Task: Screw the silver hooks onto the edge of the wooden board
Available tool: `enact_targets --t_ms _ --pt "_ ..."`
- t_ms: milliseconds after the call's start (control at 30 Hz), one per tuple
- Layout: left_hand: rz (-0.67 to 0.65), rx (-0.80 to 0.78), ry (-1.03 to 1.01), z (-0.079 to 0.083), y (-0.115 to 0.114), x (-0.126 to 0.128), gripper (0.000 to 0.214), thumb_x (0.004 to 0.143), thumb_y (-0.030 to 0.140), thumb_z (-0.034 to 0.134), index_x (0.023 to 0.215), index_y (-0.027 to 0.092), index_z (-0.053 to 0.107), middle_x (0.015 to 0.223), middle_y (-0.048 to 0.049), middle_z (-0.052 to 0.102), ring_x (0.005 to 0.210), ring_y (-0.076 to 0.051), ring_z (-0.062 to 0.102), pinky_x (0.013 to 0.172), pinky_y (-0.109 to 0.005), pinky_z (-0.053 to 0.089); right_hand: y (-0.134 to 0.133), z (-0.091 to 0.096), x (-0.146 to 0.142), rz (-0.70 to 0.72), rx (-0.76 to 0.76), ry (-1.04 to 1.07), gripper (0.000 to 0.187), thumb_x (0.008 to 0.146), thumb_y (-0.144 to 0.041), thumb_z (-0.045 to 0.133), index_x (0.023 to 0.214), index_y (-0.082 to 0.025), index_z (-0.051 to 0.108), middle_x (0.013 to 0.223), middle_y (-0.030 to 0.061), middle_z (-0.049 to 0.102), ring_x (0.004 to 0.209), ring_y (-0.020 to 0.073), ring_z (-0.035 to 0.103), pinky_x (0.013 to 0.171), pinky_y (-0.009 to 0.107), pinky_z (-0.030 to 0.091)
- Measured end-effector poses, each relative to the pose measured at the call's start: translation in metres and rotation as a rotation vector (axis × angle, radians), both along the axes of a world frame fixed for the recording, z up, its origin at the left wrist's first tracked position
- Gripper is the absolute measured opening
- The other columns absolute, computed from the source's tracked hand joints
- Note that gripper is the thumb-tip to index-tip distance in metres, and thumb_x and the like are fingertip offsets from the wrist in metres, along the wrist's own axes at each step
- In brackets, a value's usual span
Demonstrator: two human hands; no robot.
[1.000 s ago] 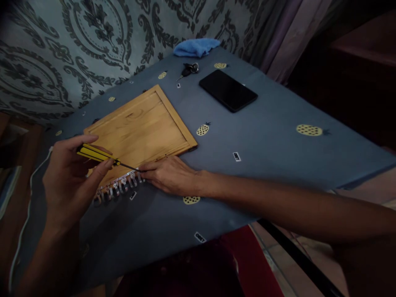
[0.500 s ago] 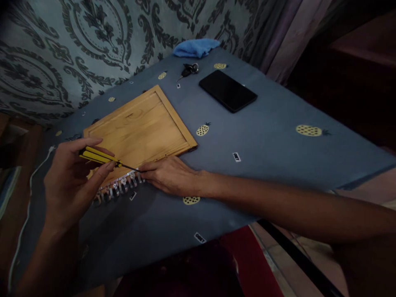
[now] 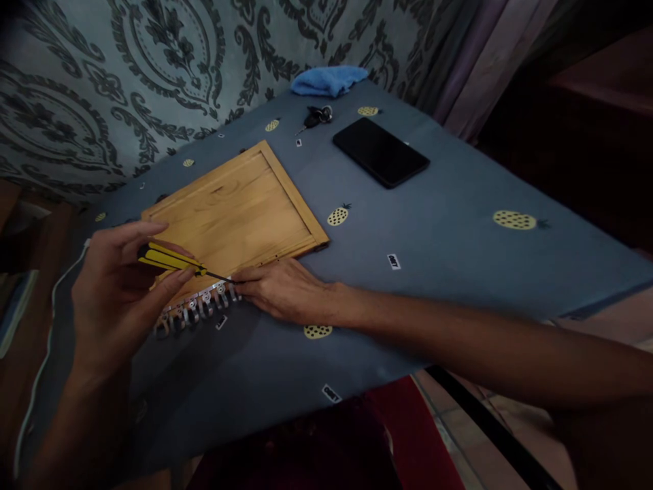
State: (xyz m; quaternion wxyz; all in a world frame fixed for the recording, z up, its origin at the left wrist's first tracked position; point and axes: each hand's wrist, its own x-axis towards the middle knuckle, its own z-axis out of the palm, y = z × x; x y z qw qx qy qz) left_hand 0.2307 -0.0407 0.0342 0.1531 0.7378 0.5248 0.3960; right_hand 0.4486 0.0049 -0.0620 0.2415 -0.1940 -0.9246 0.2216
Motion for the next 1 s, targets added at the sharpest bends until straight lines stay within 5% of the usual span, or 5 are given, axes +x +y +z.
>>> enact_targets --t_ms 300,500,733,1000 --pt "0.022 0.021 0.105 -0.005 0.0 0.001 0.031 0.089 0.029 0.08 0.118 0.031 0.068 0.108 0.0015 0.07 0.088 -0.016 0.071 0.076 -0.03 0.063 0.0 0.001 0.0 0.017 0.005 0.005 0.032 0.102 -0.014 0.057 0.129 -0.017 0.074 0.137 0.0109 0.072 0.114 0.0248 0.074 0.087 0.037 0.064" --pt "0.049 -0.06 -0.017 -0.002 -0.001 0.0 0.04 0.088 0.029 0.08 0.125 0.032 0.063 0.107 -0.0019 0.072 0.097 -0.021 0.074 0.081 -0.037 0.066 0.0 0.0 0.0 0.002 0.012 0.014 0.031 0.103 -0.014 0.056 0.128 -0.018 0.074 0.136 0.0084 0.073 0.112 0.0233 0.075 0.086 0.034 0.063" --pt "0.082 0.025 -0.089 0.009 -0.002 0.0 0.04 0.087 0.024 0.082 0.122 0.034 0.064 0.103 0.0008 0.073 0.093 -0.02 0.075 0.079 -0.036 0.068 -0.001 0.001 0.0 0.008 0.003 0.045 0.03 0.103 -0.013 0.057 0.127 -0.018 0.075 0.134 0.0105 0.074 0.109 0.0227 0.076 0.083 0.033 0.063" --pt "0.081 -0.053 0.006 0.0 -0.002 -0.004 0.039 0.09 0.032 0.077 0.126 0.034 0.062 0.111 -0.0029 0.069 0.096 -0.022 0.073 0.08 -0.041 0.066 0.0 0.002 0.001 0.016 0.01 0.035 0.031 0.103 -0.013 0.057 0.128 -0.016 0.073 0.136 0.0101 0.073 0.113 0.022 0.075 0.085 0.032 0.062"
